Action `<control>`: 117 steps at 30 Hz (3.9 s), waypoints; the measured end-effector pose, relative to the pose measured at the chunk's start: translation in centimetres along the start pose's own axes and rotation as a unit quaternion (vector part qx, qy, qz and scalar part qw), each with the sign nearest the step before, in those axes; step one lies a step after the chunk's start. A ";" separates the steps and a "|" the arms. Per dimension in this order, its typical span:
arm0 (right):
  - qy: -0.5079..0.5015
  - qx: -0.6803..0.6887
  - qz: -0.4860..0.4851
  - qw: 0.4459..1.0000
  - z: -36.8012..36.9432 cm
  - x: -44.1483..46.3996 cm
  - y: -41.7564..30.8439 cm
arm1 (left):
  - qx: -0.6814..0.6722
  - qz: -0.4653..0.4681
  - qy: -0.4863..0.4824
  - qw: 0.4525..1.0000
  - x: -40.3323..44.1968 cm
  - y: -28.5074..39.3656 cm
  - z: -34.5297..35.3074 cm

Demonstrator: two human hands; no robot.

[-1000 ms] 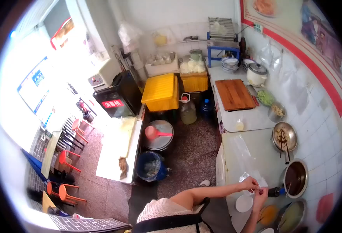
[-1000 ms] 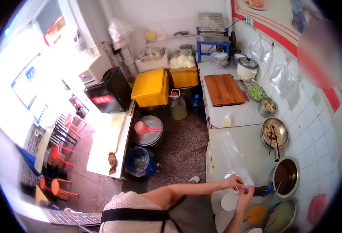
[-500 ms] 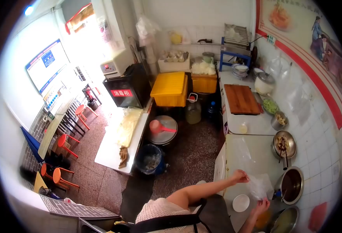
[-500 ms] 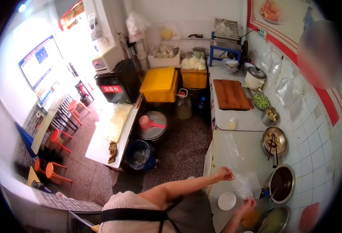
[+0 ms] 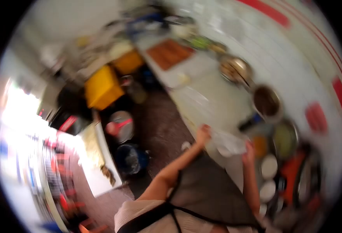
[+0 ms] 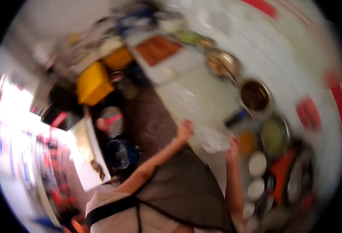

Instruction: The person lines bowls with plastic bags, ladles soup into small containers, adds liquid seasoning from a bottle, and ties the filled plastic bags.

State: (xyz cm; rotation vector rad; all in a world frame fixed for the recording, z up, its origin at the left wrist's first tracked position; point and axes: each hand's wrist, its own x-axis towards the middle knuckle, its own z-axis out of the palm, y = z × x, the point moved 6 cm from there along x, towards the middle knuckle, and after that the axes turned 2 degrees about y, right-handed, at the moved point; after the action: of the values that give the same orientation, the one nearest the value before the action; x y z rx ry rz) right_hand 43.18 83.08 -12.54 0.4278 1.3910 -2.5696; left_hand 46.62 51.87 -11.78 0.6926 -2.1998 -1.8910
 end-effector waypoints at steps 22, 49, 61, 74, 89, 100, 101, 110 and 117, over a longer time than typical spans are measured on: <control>-0.508 -0.601 -0.235 0.571 28.4 3.4 -3.2 | -0.383 -0.199 0.073 0.899 -6.5 0.2 -4.4; 0.035 -0.671 -0.213 0.709 25.6 20.0 -1.8 | -0.457 -0.172 0.037 0.872 -7.5 4.8 -15.9; -0.303 -0.608 -0.237 0.695 19.9 -3.3 -0.8 | -0.312 -0.216 -0.059 0.923 -4.9 5.3 -5.9; 0.097 -0.513 -0.164 0.837 3.0 -4.3 0.3 | 0.251 0.059 -0.127 0.958 -1.0 -8.5 8.7; -0.083 0.117 0.356 0.924 4.3 -7.4 1.6 | -0.274 -0.104 -0.206 0.934 -8.3 6.9 4.2; -0.024 -0.336 -0.007 0.942 0.9 -7.2 2.0 | -0.342 -0.095 -0.263 0.897 -6.8 10.9 3.7; 0.000 -0.608 -0.263 0.749 4.8 -9.1 -1.7 | -0.341 -0.097 -0.268 0.896 -6.4 10.9 3.7; 0.008 -0.465 -0.334 0.820 18.3 -4.4 -5.2 | -0.138 -0.024 -0.210 0.968 -1.7 9.5 1.7; 0.289 -0.437 -0.410 0.746 10.3 3.5 -6.9 | -0.219 -0.123 -0.283 0.926 0.9 7.1 -1.3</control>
State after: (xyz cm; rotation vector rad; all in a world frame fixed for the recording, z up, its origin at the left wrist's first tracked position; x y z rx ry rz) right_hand 36.19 78.13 -2.94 0.5171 3.3814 -1.8182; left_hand 44.63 50.95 -4.79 0.3800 -1.8847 -2.8846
